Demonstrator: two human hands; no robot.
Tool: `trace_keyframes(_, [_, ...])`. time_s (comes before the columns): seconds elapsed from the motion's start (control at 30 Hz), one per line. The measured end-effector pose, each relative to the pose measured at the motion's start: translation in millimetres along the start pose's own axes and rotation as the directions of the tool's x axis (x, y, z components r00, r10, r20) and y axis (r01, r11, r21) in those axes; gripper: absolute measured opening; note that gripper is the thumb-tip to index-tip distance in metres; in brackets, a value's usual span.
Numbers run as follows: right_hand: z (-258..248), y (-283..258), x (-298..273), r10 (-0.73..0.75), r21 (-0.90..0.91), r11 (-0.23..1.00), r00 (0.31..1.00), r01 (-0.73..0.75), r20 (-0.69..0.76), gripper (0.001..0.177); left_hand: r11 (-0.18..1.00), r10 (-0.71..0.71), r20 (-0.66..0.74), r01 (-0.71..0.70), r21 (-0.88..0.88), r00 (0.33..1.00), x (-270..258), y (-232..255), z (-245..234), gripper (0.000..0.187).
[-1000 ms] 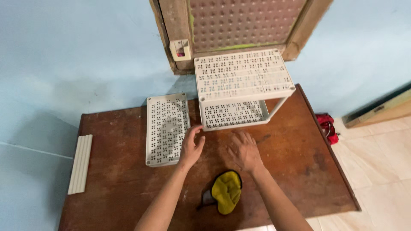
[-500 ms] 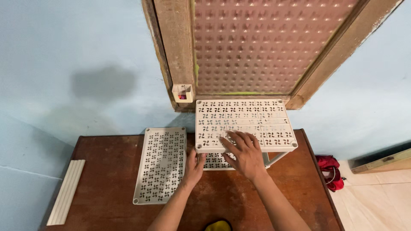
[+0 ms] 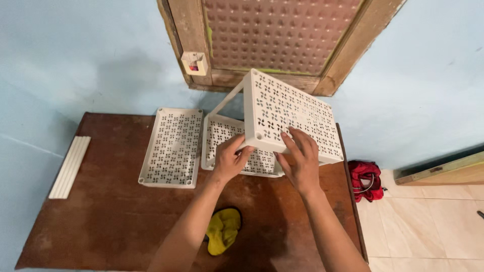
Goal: The person disassembles a white plastic shelving unit on a wooden table, removing rods and trays one by one and stacking them. The person then wipes one rod with a cloth.
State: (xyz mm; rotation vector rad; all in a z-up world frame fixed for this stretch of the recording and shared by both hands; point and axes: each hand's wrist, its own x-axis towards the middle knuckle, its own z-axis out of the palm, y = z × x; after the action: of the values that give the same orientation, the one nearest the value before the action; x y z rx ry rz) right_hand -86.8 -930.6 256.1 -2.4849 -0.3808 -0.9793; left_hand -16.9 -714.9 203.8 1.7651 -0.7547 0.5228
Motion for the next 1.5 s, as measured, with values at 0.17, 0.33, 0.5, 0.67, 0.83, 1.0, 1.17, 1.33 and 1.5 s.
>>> trace_keyframes(0.17, [-35.7,9.5,-41.6,0.107,0.145,0.985,0.992,-0.097,-0.062,0.064,0.97,0.164,0.05,-0.171,0.172,0.985,17.4,72.5,16.4,0.031])
trace_keyframes(0.33, [-51.5,23.4,-94.5,0.217,0.288,0.939,0.972,-0.185,-0.084,0.061,0.913,0.105,0.228,-0.185,0.363,0.968,13.8,123.4,40.0,0.033])
trace_keyframes(0.5, [-59.1,38.1,-136.8,0.274,0.491,0.836,0.962,-0.244,0.012,0.063,0.86,0.166,0.31,-0.291,0.418,0.936,3.2,152.6,64.7,0.031])
trace_keyframes(0.67, [-80.2,46.9,-149.1,0.34,0.488,0.798,0.933,-0.352,0.117,0.07,0.852,0.188,0.341,-0.326,0.409,0.921,-5.3,159.7,87.6,0.029])
trace_keyframes(0.83, [-109.2,45.1,-133.2,0.223,0.4,0.891,0.974,-0.217,0.03,0.089,0.815,0.184,0.419,-0.376,0.44,0.889,-11.3,159.9,113.4,0.034])
trace_keyframes(1.0, [-129.0,43.2,-121.4,0.194,0.173,0.964,0.978,-0.204,0.073,0.084,0.762,0.169,0.45,-0.406,0.505,0.877,-21.9,161.0,130.1,0.037])
trace_keyframes(1.17, [-129.8,41.7,-125.6,0.332,0.272,0.895,0.935,-0.353,0.122,0.07,0.718,0.105,0.499,-0.412,0.56,0.86,-27.2,154.6,139.7,0.041])
trace_keyframes(1.33, [-127.0,47.6,-127.8,0.359,0.309,0.874,0.927,-0.376,0.111,0.068,0.711,0.091,0.487,-0.399,0.579,0.869,-26.2,149.2,142.0,0.044])
trace_keyframes(1.5, [-124.6,51.9,-134.9,0.31,0.239,0.919,0.949,-0.313,0.051,0.069,0.72,0.014,0.459,-0.327,0.612,0.889,-25.6,152.0,144.4,0.052])
